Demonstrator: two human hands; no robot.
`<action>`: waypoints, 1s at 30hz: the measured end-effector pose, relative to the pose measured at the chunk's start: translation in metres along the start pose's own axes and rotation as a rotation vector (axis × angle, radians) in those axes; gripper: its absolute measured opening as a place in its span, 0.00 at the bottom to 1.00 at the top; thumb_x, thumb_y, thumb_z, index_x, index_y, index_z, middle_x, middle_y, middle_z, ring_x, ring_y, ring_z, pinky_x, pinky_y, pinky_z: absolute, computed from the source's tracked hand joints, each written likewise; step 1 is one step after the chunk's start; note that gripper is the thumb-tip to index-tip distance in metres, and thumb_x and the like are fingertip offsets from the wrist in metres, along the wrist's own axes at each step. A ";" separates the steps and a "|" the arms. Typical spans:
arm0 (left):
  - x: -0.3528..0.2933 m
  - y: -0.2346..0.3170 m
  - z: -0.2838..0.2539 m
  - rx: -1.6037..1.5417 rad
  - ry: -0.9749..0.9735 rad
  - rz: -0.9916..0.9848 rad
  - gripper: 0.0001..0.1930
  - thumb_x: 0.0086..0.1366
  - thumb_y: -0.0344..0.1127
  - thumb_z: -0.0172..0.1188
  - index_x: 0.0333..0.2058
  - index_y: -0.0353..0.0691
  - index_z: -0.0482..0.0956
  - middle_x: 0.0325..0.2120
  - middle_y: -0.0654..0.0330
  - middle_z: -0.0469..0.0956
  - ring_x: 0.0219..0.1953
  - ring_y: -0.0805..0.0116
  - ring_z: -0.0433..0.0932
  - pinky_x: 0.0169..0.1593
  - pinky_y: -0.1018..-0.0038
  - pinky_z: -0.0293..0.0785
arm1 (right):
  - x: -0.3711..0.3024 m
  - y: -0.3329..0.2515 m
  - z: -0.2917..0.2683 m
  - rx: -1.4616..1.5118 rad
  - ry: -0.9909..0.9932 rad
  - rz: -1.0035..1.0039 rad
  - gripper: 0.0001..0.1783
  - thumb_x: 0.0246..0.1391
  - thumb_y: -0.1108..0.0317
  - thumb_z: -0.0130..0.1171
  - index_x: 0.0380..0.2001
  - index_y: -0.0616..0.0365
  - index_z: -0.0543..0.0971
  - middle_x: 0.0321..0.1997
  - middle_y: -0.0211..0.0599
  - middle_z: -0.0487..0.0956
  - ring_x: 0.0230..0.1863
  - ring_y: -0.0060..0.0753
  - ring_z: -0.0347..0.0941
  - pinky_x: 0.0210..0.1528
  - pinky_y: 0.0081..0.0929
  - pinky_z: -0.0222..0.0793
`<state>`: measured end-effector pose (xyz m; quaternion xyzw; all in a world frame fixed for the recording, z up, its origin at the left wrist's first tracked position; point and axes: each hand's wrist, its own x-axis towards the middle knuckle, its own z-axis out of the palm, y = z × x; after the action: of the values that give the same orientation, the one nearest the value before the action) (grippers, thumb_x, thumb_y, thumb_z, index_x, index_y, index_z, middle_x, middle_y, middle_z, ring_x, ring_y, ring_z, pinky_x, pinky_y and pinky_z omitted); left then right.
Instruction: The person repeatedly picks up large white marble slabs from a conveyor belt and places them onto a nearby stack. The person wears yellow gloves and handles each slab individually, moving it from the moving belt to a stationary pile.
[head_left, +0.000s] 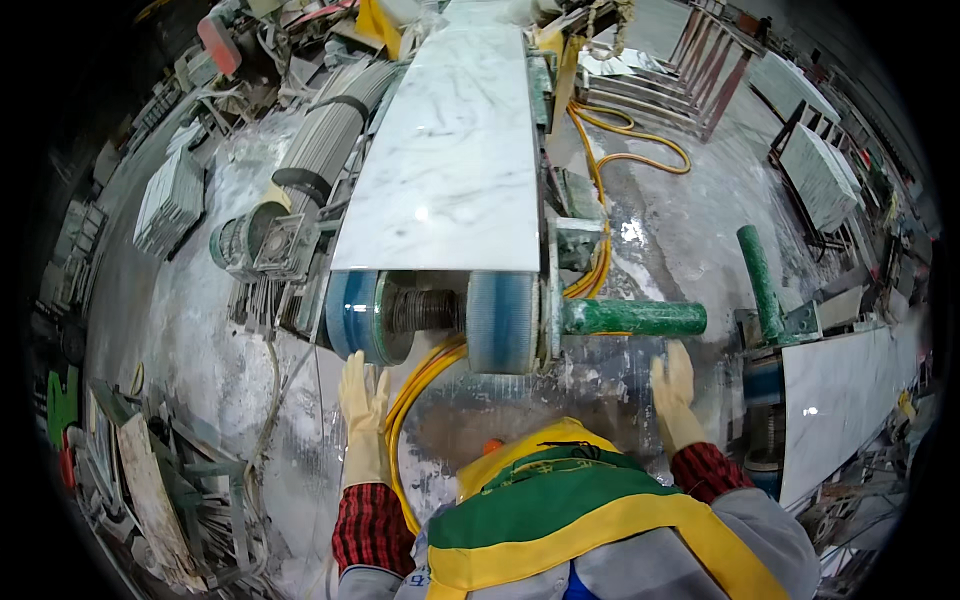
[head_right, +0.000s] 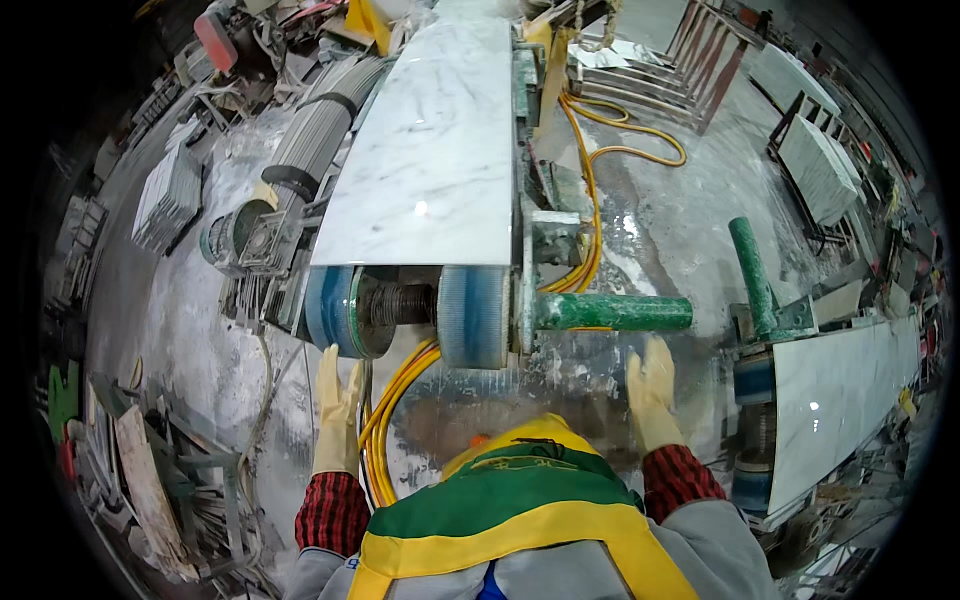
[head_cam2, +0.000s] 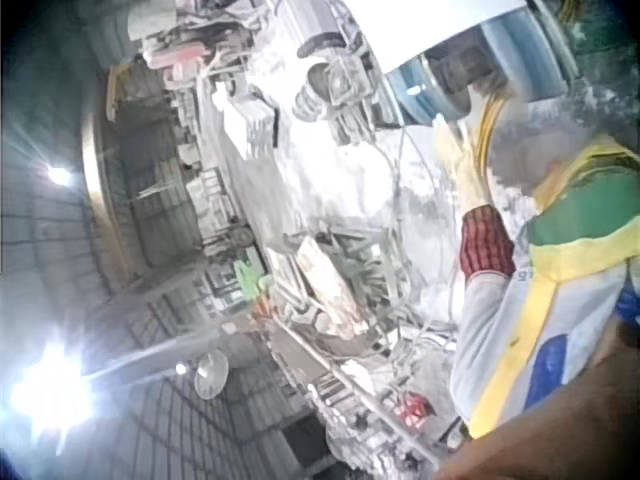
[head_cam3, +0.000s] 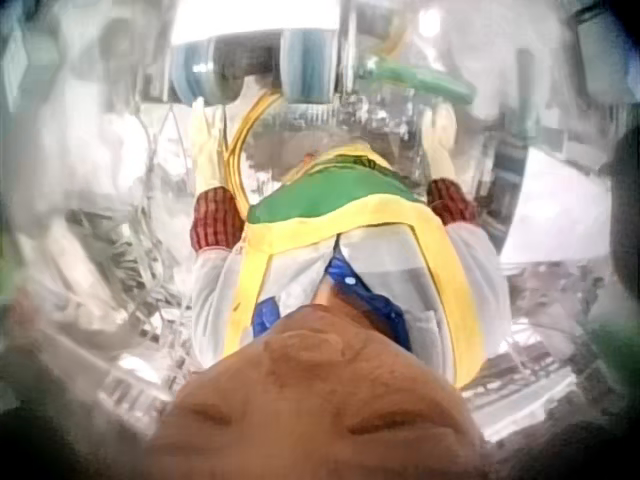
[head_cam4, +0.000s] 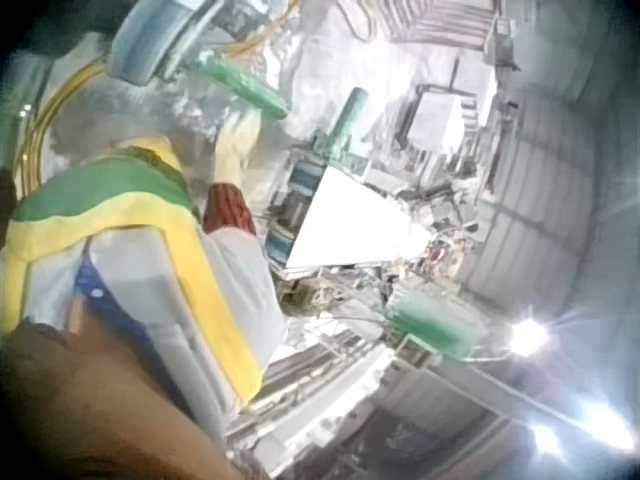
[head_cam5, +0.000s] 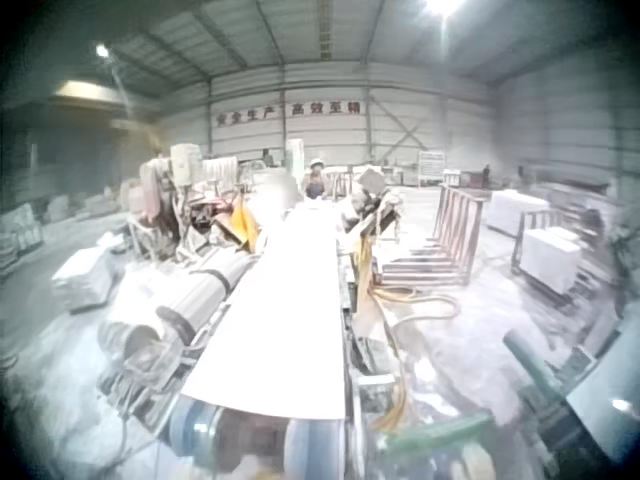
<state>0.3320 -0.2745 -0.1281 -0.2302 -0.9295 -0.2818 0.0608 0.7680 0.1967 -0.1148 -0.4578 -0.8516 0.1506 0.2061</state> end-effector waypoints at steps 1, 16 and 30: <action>0.003 0.010 -0.003 0.004 -0.011 -0.008 0.38 0.73 0.49 0.71 0.76 0.42 0.72 0.75 0.45 0.73 0.78 0.40 0.67 0.80 0.46 0.60 | 0.024 -0.038 0.017 -0.010 0.108 -0.211 0.33 0.71 0.57 0.65 0.73 0.62 0.77 0.77 0.57 0.76 0.79 0.62 0.69 0.82 0.52 0.61; -0.027 -0.019 -0.100 0.349 -0.133 -0.140 0.29 0.73 0.36 0.65 0.72 0.44 0.77 0.71 0.45 0.77 0.74 0.37 0.72 0.77 0.46 0.64 | 0.258 -0.323 0.192 -0.101 -0.095 -0.658 0.41 0.71 0.45 0.60 0.78 0.60 0.72 0.83 0.54 0.69 0.85 0.56 0.60 0.89 0.51 0.48; 0.244 0.046 -0.032 0.267 -0.204 0.464 0.33 0.77 0.45 0.65 0.76 0.44 0.72 0.75 0.40 0.70 0.76 0.33 0.66 0.80 0.42 0.57 | 0.244 -0.328 0.183 0.010 0.150 -0.557 0.34 0.66 0.55 0.68 0.70 0.61 0.77 0.75 0.58 0.78 0.77 0.61 0.70 0.83 0.55 0.60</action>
<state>0.1370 -0.1625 -0.0190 -0.4539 -0.8821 -0.1106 0.0597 0.3215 0.2140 -0.0762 -0.2151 -0.9262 0.0583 0.3041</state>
